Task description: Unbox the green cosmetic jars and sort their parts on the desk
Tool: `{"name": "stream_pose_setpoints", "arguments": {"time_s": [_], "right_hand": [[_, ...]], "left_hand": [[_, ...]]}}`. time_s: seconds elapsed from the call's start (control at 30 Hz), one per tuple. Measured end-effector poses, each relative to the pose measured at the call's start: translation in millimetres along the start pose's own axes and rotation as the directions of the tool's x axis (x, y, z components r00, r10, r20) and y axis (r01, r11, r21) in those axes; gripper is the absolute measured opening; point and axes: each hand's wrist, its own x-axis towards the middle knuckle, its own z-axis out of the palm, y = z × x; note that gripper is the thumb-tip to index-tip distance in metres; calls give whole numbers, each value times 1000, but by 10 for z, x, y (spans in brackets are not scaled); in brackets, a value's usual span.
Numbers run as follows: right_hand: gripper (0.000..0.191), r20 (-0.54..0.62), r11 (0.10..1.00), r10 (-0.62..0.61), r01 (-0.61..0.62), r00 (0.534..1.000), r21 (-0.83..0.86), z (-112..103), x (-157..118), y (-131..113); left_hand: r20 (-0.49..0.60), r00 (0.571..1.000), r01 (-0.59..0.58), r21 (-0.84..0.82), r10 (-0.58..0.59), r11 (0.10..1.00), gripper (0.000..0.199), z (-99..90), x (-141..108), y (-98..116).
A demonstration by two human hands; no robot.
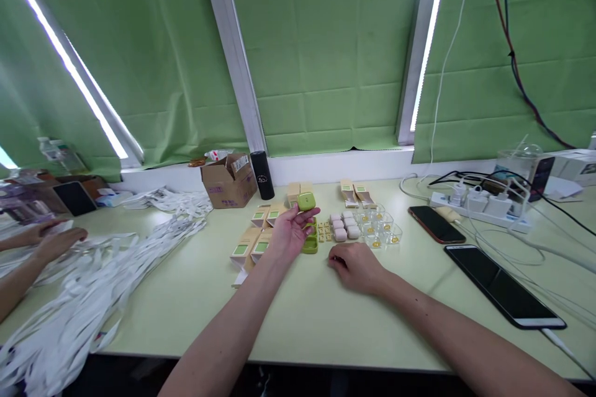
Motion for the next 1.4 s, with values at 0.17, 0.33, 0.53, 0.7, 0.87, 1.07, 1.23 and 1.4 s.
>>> {"name": "stream_pose_setpoints", "arguments": {"time_s": [0.17,0.33,0.53,0.7,0.87,1.07,1.23,1.4], "right_hand": [[16,0,1000,-1,1,1000,-1,12,2,6],[15,1,1000,12,-12,1000,19,11,9,4],[16,4,1000,6,-6,1000,17,-2,5,-6],[16,16,1000,-1,1,1000,1,-3,8,2],[15,10,1000,-2,2,1000,7,-6,8,-5],[16,14,1000,-4,4,1000,19,3,-2,5],[24,33,997,-80,80,996,-15,-4,-14,-11],[38,73,987,-113,121,991,-110,-12,-5,-57]], "left_hand": [[79,967,-253,425,242,869,32,-139,-142,224],[364,795,-476,870,485,129,33,-433,-245,351],[577,763,-483,809,293,-335,27,-647,-298,307],[623,764,-510,742,166,-435,33,-693,-322,209],[624,768,-505,729,144,-461,36,-723,-319,155],[620,772,-499,727,140,-471,40,-757,-315,125],[615,773,-501,744,158,-443,38,-762,-302,107],[615,775,-492,732,146,-472,36,-763,-293,95]]}}
